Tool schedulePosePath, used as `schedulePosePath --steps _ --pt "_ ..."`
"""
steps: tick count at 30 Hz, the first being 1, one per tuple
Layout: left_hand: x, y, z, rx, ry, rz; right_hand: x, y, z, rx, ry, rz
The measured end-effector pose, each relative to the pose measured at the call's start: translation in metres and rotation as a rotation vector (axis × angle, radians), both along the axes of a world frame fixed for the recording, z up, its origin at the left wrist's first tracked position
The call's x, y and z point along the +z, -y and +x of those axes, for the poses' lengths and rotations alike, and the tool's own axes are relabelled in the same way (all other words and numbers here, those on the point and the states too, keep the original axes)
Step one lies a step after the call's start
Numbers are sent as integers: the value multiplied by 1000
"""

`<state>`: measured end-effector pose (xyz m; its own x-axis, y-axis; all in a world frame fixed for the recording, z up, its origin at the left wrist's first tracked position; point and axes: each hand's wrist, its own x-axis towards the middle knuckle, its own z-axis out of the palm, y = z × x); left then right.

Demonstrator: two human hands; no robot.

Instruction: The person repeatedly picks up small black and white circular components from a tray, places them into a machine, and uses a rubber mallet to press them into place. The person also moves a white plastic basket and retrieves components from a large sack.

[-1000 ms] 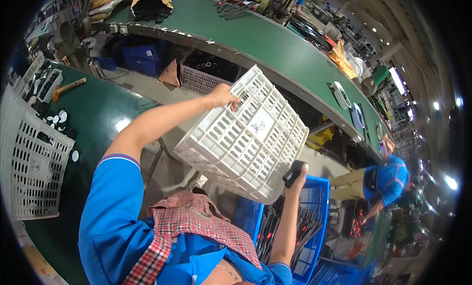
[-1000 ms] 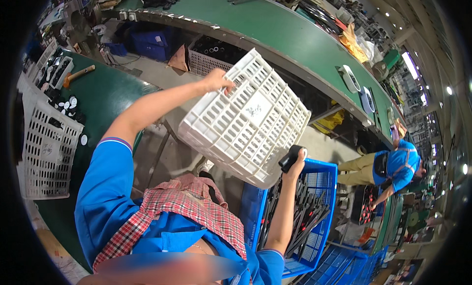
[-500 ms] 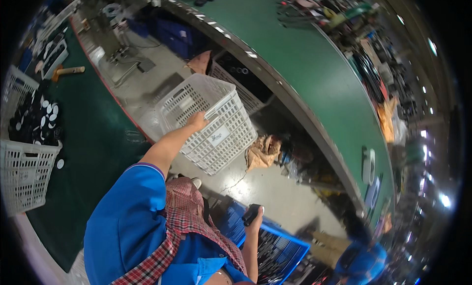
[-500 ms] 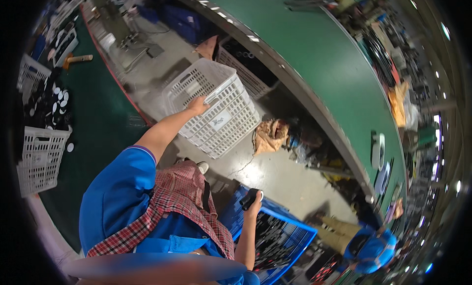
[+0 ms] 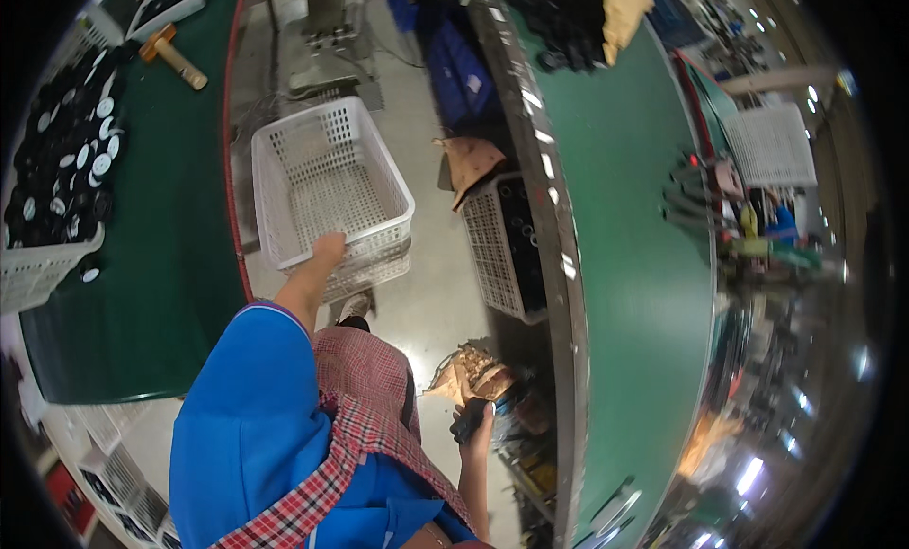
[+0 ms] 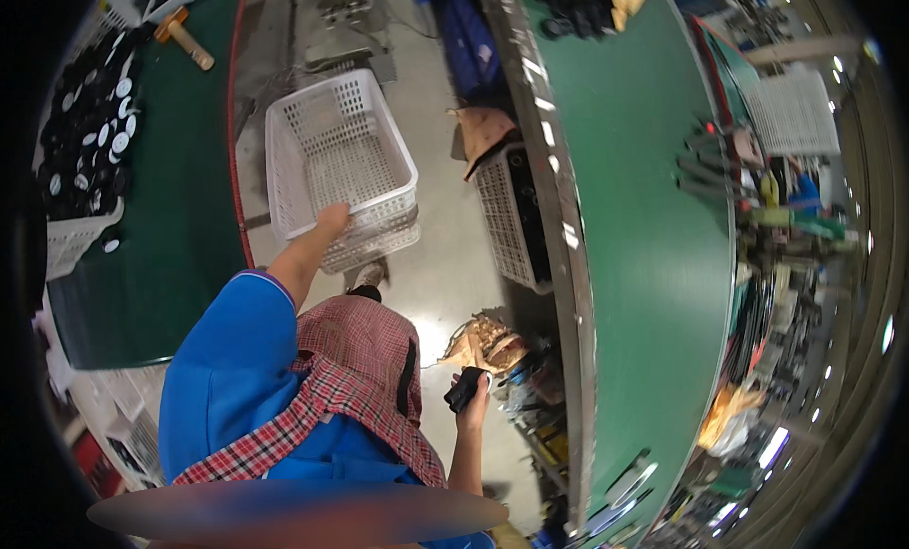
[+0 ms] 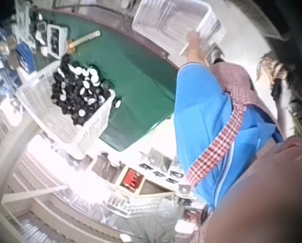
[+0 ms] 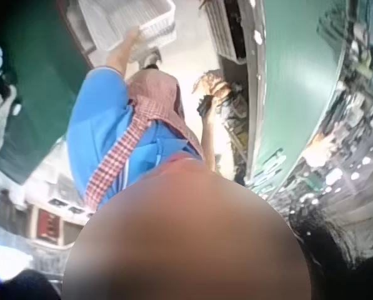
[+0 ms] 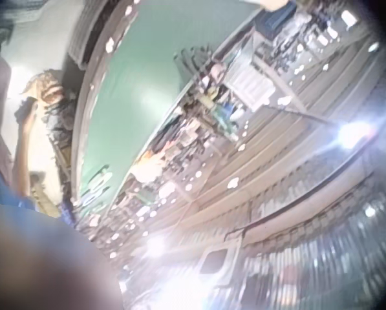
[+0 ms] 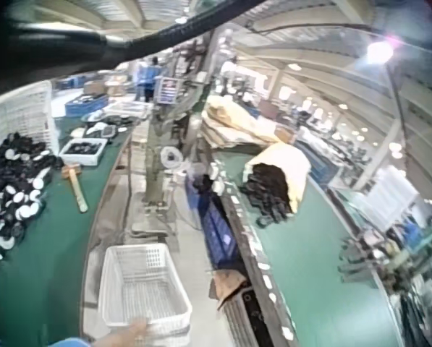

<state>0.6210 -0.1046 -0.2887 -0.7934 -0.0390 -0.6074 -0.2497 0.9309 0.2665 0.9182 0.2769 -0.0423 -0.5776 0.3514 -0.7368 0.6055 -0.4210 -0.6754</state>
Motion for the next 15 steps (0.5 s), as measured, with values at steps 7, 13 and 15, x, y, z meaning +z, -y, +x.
schedulePosePath --steps 7,13,15 --pt "-11 61 -50 127 -28 -116 -21 -17 -181 293 102 -63" --pt "-39 98 -79 371 100 -378 -23 -25 -326 553 80 -117" --pt "-48 102 -79 522 166 -541 -19 -25 -370 566 171 -119"
